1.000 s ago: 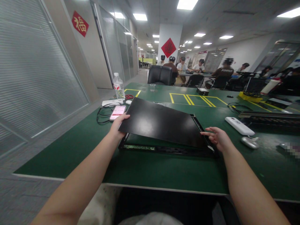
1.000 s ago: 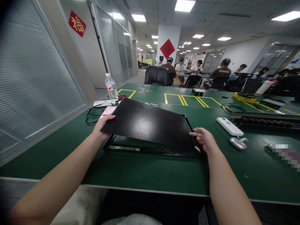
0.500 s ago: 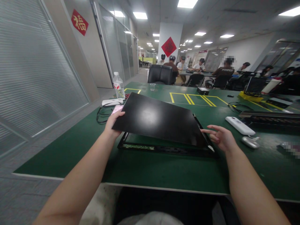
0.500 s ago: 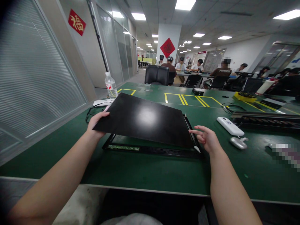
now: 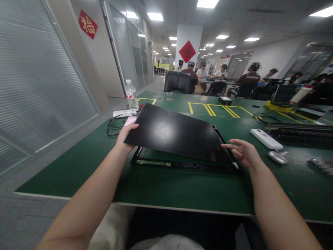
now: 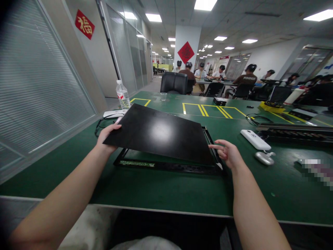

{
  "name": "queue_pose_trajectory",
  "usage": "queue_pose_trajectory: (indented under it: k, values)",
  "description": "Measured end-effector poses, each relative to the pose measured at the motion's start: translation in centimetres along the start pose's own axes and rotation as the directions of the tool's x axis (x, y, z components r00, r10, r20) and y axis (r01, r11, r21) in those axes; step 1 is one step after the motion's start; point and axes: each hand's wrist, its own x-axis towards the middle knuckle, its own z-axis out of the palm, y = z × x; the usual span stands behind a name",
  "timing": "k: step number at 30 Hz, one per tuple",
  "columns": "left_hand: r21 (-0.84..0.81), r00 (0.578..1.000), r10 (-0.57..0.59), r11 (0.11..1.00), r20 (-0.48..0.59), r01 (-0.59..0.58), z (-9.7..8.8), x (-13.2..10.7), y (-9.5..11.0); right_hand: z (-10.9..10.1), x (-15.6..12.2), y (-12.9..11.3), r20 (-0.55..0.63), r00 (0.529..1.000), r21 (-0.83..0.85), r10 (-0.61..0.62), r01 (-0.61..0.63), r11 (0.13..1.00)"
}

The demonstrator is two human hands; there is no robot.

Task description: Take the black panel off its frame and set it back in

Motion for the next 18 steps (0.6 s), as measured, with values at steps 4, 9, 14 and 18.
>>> queue_pose_trajectory:
  k: [4,9,14,18]
  values:
    - [-0.003,1.000,0.001,1.000,0.000,-0.001,-0.2,0.2,0.0,0.1,0.2,0.1,-0.001,1.000,-0.044,0.017,-0.017,0.999]
    - [0.009,1.000,0.000,1.000,0.001,0.000,-0.2,0.2,-0.3,0.0,0.3,0.3,-0.036,0.999,-0.022,0.032,-0.033,0.999]
    - [0.024,0.999,-0.005,1.000,0.033,0.004,-0.4,0.6,-0.9,0.0,0.3,0.2,-0.067,0.996,-0.015,0.051,-0.053,0.999]
    - [0.036,0.998,0.005,0.999,0.061,-0.007,-0.5,1.0,-1.5,-0.3,0.5,0.2,-0.105,0.993,0.005,0.055,-0.055,0.998]
